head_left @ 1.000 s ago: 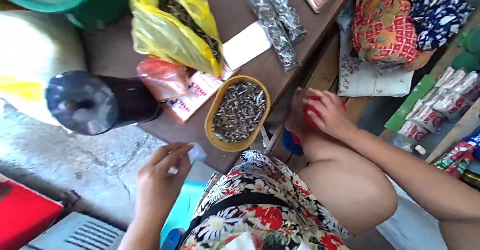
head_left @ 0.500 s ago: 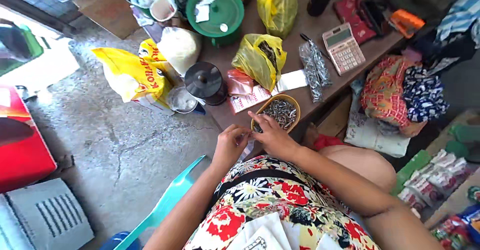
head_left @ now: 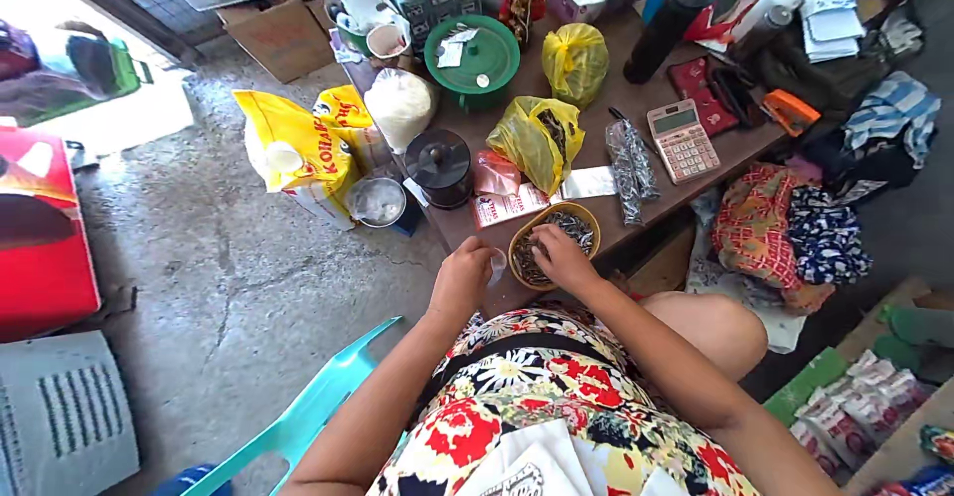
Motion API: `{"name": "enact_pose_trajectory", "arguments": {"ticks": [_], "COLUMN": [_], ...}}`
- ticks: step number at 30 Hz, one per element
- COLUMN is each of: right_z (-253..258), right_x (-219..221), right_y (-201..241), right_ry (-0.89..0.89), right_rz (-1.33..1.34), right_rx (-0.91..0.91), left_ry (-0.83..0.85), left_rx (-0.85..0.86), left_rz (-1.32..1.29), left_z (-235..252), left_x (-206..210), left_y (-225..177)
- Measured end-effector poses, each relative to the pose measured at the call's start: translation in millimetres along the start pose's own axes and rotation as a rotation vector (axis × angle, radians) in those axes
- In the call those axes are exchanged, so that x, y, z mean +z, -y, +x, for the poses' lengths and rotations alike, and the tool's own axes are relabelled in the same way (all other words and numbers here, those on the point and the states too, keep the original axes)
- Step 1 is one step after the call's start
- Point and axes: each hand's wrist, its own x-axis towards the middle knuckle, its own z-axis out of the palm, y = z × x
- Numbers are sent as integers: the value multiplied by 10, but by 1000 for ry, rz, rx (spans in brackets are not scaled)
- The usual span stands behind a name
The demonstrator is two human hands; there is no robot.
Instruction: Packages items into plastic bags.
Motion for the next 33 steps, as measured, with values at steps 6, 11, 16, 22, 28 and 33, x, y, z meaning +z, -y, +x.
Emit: {"name": "enact_pose_trajectory", "arguments": {"ticks": [6, 11, 16, 22, 28, 33], "right_z": [144, 93, 123, 49, -60, -122], "right_x": [207, 173, 240, 26, -292, -323], "right_y": [42, 61, 84, 63, 130, 297], "right_ry": [161, 80, 72, 72, 16, -26], "right_rz": [-291, -280, -407, -213, 2, 109], "right_rx": [-15, 21, 45, 182, 283, 215], "left_ry": [-71, -3, 126, 167, 254, 284], "left_rx": [84, 135, 54, 30, -67, -110], "left_rz": [189, 127, -73, -179, -233, -309], "left_z": [-70, 15, 170, 249, 352, 413], "left_x": [-77, 90, 137, 206, 203, 181], "left_y": [-23, 10, 9, 21, -53, -109]}}
